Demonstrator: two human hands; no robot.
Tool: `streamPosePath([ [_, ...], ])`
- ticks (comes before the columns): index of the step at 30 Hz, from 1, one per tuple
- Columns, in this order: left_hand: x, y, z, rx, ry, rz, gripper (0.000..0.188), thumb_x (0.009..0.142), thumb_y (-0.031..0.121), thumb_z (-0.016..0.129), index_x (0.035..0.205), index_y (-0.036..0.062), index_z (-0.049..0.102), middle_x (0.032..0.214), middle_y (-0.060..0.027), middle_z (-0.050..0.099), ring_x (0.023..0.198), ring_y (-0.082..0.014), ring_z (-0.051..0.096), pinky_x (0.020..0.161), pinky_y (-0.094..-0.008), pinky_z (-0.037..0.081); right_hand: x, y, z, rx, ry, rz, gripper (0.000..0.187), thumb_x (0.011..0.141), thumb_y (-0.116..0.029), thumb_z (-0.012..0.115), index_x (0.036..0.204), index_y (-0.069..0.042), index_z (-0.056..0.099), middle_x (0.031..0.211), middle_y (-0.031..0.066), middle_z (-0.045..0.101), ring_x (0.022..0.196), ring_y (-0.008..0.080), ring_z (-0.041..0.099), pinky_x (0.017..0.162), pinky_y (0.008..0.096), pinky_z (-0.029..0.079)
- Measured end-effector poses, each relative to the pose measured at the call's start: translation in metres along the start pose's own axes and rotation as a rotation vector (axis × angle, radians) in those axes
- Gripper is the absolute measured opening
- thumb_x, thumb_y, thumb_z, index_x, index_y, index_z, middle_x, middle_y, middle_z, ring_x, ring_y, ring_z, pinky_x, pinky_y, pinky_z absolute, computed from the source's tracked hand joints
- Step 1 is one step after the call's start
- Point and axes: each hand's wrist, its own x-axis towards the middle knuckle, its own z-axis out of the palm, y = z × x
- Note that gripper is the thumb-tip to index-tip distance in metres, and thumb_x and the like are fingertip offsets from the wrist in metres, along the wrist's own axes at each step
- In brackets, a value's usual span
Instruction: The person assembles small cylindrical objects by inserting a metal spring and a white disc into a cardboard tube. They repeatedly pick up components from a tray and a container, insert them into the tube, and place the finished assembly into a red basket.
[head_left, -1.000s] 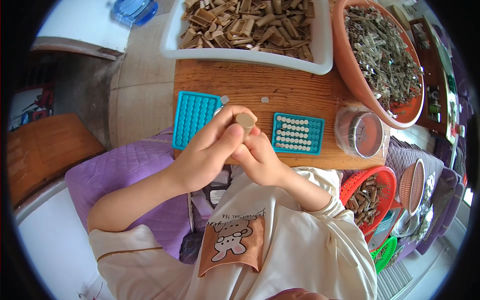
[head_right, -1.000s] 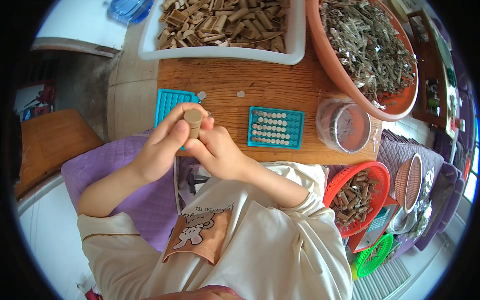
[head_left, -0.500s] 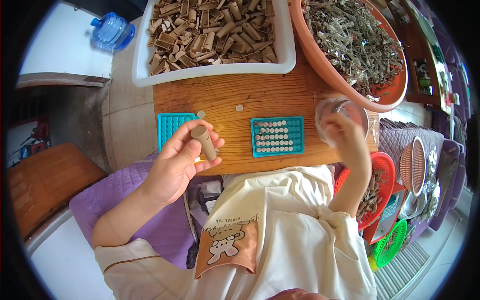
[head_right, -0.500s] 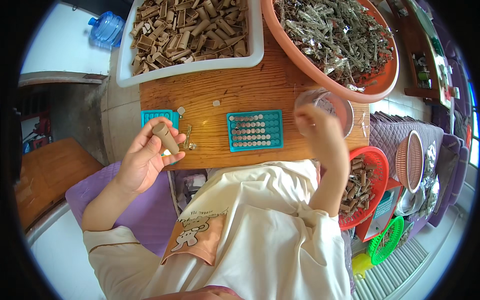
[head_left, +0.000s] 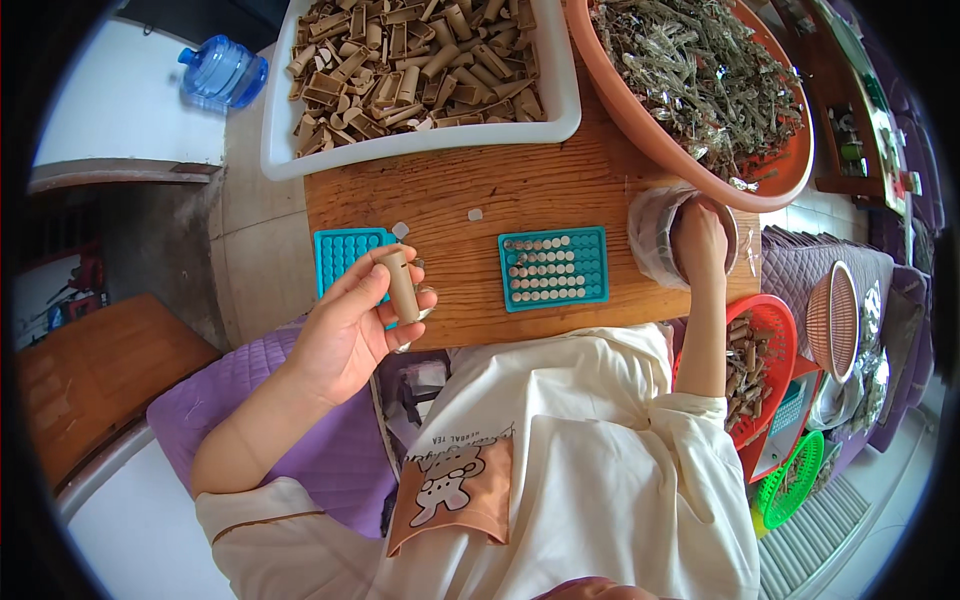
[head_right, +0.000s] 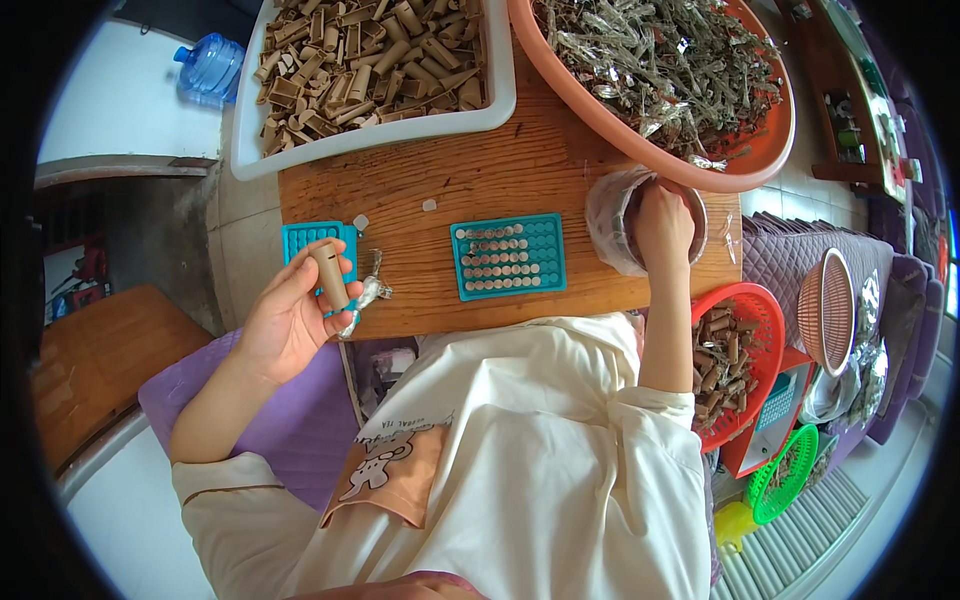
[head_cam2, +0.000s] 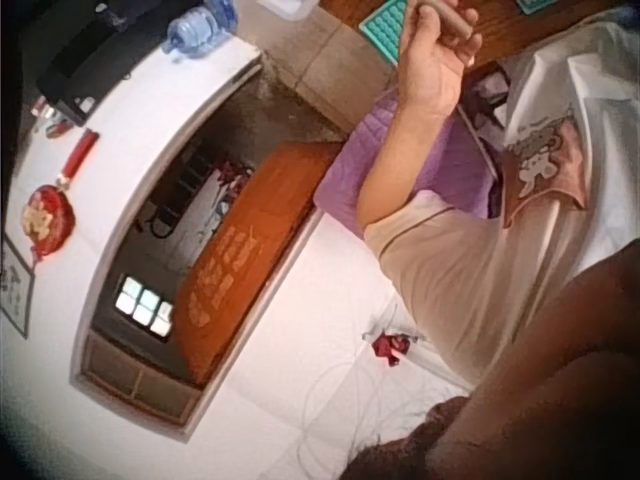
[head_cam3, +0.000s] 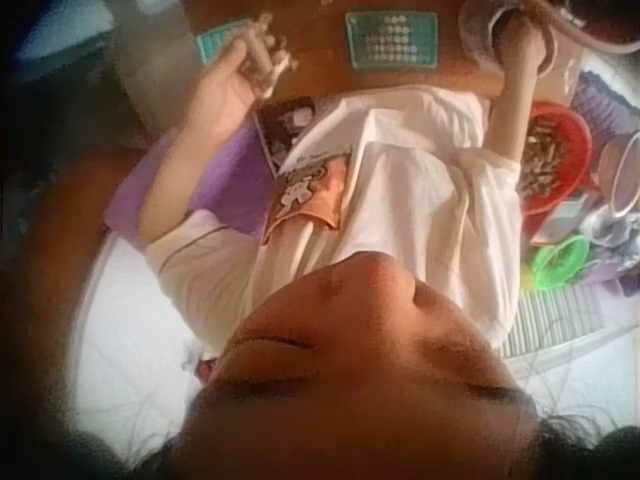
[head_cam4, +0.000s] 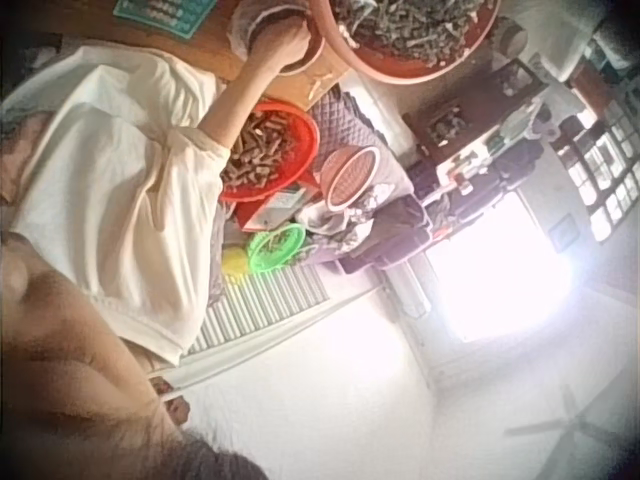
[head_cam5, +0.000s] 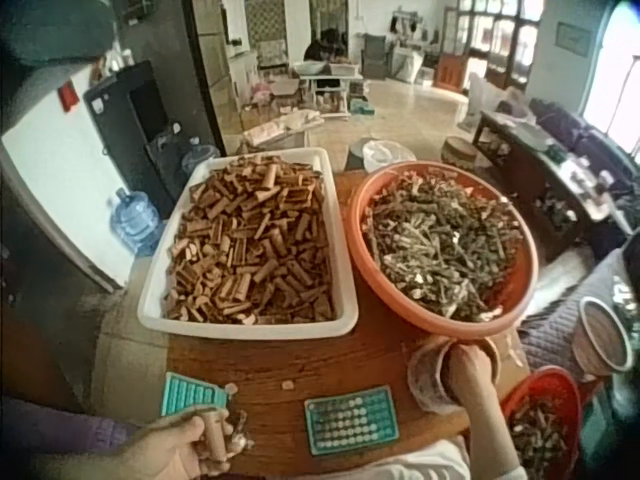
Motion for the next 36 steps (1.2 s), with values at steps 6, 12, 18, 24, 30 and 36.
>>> streamPosePath([
  [6, -0.003, -0.002, 0.000, -0.030, -0.067, -0.062, 0.029, 0.088, 0.026, 0.043, 0.112, 0.0105, 0.044, 0.100, -0.0021, 0.051, 0.091, -0.0161, 0.054, 0.067, -0.0275, 0.049, -0.009, 0.010, -0.012, 0.205, 0.046, -0.198, 0.016, 0.073, -0.008, 0.049, 0.083, 0.000, 0.059, 0.074, 0.0189, 0.060, 0.069, 0.0313, 0.059, 0.062, 0.0388, 0.048],
  [12, -0.006, -0.006, 0.001, -0.056, -0.091, -0.133, 0.028, 0.088, 0.025, 0.042, 0.112, 0.0109, 0.045, 0.099, -0.0015, 0.052, 0.089, -0.0161, 0.056, 0.068, -0.0276, 0.049, -0.032, 0.007, -0.043, 0.894, -0.131, 0.192, 0.015, 0.078, -0.008, 0.047, 0.088, 0.001, 0.055, 0.064, 0.0100, 0.058, 0.055, 0.0117, 0.057, 0.049, 0.0245, 0.045],
  [18, -0.005, -0.006, -0.002, -0.117, -0.086, -0.152, 0.027, 0.088, 0.025, 0.042, 0.110, 0.0102, 0.046, 0.097, -0.0021, 0.054, 0.088, -0.0170, 0.057, 0.067, -0.0271, 0.049, -0.036, 0.023, -0.044, 0.598, 0.087, 0.059, 0.017, 0.081, -0.012, 0.049, 0.091, -0.001, 0.057, 0.059, 0.0033, 0.055, 0.053, 0.0070, 0.050, 0.049, 0.0212, 0.038],
  [24, -0.003, -0.005, -0.002, -0.200, -0.017, -0.164, 0.033, 0.088, 0.026, 0.042, 0.112, 0.0039, 0.044, 0.093, -0.0050, 0.056, 0.083, -0.0193, 0.060, 0.061, -0.0249, 0.054, -0.042, 0.012, -0.033, 0.794, 0.545, 0.043, 0.020, 0.084, -0.010, 0.048, 0.097, -0.003, 0.061, 0.073, 0.0072, 0.061, 0.065, 0.0100, 0.057, 0.060, 0.0218, 0.045],
  [30, -0.005, -0.005, -0.004, -0.200, -0.023, -0.190, 0.026, 0.087, 0.028, 0.045, 0.105, 0.0098, 0.051, 0.095, -0.0028, 0.057, 0.086, -0.0192, 0.059, 0.064, -0.0262, 0.051, -0.052, 0.002, -0.030, 1.048, 0.411, 0.055, 0.015, 0.083, -0.003, 0.047, 0.095, -0.001, 0.056, 0.077, 0.0065, 0.061, 0.071, 0.0111, 0.058, 0.064, 0.0212, 0.045],
  [36, -0.005, -0.006, -0.005, -0.183, -0.052, -0.209, 0.030, 0.088, 0.031, 0.043, 0.107, 0.0091, 0.049, 0.094, -0.0037, 0.055, 0.080, -0.0188, 0.060, 0.058, -0.0242, 0.051, -0.070, -0.051, -0.049, 1.246, 0.131, -0.107, 0.009, 0.079, 0.003, 0.049, 0.086, -0.001, 0.052, 0.080, 0.0048, 0.057, 0.071, 0.0102, 0.054, 0.063, 0.0195, 0.043],
])
